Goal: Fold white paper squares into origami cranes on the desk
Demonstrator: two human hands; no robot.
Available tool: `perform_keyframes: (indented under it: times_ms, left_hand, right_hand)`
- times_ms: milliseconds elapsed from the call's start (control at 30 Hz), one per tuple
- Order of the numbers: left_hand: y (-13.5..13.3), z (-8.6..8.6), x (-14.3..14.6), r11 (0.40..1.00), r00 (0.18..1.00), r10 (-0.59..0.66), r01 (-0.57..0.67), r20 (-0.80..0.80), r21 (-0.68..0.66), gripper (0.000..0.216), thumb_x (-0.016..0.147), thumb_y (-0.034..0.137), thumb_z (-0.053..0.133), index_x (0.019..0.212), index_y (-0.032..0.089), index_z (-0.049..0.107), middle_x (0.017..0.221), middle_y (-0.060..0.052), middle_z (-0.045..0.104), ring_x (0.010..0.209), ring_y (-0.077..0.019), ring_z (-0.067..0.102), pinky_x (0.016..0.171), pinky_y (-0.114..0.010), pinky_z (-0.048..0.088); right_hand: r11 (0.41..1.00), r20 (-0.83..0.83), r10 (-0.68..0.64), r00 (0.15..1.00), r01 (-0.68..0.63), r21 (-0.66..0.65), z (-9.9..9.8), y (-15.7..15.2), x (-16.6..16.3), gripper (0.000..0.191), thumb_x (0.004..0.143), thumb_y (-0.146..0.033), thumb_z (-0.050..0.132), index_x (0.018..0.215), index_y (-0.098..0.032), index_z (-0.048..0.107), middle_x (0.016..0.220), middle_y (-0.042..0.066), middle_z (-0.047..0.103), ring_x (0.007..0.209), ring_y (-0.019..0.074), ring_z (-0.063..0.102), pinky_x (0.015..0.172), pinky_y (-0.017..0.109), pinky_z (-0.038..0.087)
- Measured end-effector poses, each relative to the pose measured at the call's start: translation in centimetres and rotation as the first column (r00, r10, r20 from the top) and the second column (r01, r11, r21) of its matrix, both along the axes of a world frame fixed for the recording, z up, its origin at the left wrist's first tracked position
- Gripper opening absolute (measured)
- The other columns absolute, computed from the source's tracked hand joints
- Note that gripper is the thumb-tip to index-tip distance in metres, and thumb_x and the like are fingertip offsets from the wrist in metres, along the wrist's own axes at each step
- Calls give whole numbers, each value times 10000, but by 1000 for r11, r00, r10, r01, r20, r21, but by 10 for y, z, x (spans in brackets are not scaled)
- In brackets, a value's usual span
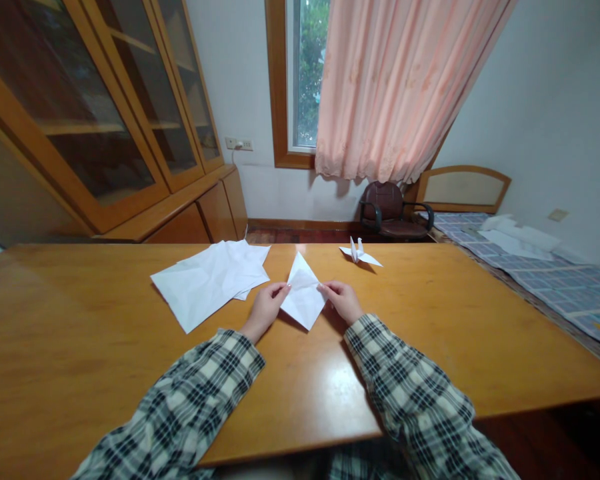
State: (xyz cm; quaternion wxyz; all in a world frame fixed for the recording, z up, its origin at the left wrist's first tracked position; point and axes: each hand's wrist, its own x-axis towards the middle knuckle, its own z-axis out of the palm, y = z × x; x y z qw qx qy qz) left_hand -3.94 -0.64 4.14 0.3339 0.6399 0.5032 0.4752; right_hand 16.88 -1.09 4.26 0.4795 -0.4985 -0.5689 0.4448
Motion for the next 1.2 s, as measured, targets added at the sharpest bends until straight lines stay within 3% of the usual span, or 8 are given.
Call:
perform_keyframes:
  times_ms: [233,633,767,933,1067,1200]
  left_hand:
    - [1,-2,-1,1000,1000,4,-4,6,11,312,787,441,548,777,161,686,758,-40,672,728,-200,585,662,-263,425]
    - [2,-9,-1,999,980,-26,32,-195,32,302,831,404,492,826,163,673,751,-25,683,708,-186,615,631,-254,451]
    - [1,-12,1,997,952,-29,48,-305,55,286,836,328,499,1029,170,637,868,-47,679,775,-186,621,716,-283,485]
    - [-3,-11,3,969,884,86,33,-459,246,436,811,254,539,1243,201,509,1122,-81,564,1054,-226,527,961,-395,426]
    - [-9,-5,5,942,825,15,177,-565,284,354,856,298,507,1197,217,551,1269,-82,502,1209,-238,428,1058,-418,340]
    - [-15,-3,9,927,709,-110,325,-696,185,436,885,409,464,1283,232,494,1430,-67,399,1332,-246,313,1113,-436,254]
  right_hand:
    - [999,18,-19,1000,19,26,4,-1,0,376,694,-517,633,755,-152,697,492,-23,544,406,85,400,387,219,284]
    - [996,181,-75,981,64,69,-2,4,5,365,783,-448,520,882,-134,675,545,-20,540,456,101,438,445,222,330]
    - [986,293,-138,946,102,135,-6,6,8,335,790,-386,524,1000,-154,643,537,-44,496,492,109,457,479,217,338]
    - [985,401,-137,906,79,156,-5,4,7,234,786,-308,525,965,-182,611,538,-60,490,493,105,470,495,212,334]
    - [987,445,-126,886,66,147,-5,3,6,173,793,-305,522,905,-197,599,532,-62,496,494,108,482,501,212,333]
    - [987,483,-121,867,53,154,-6,3,7,170,800,-316,516,899,-204,598,527,-61,497,510,115,482,508,213,324]
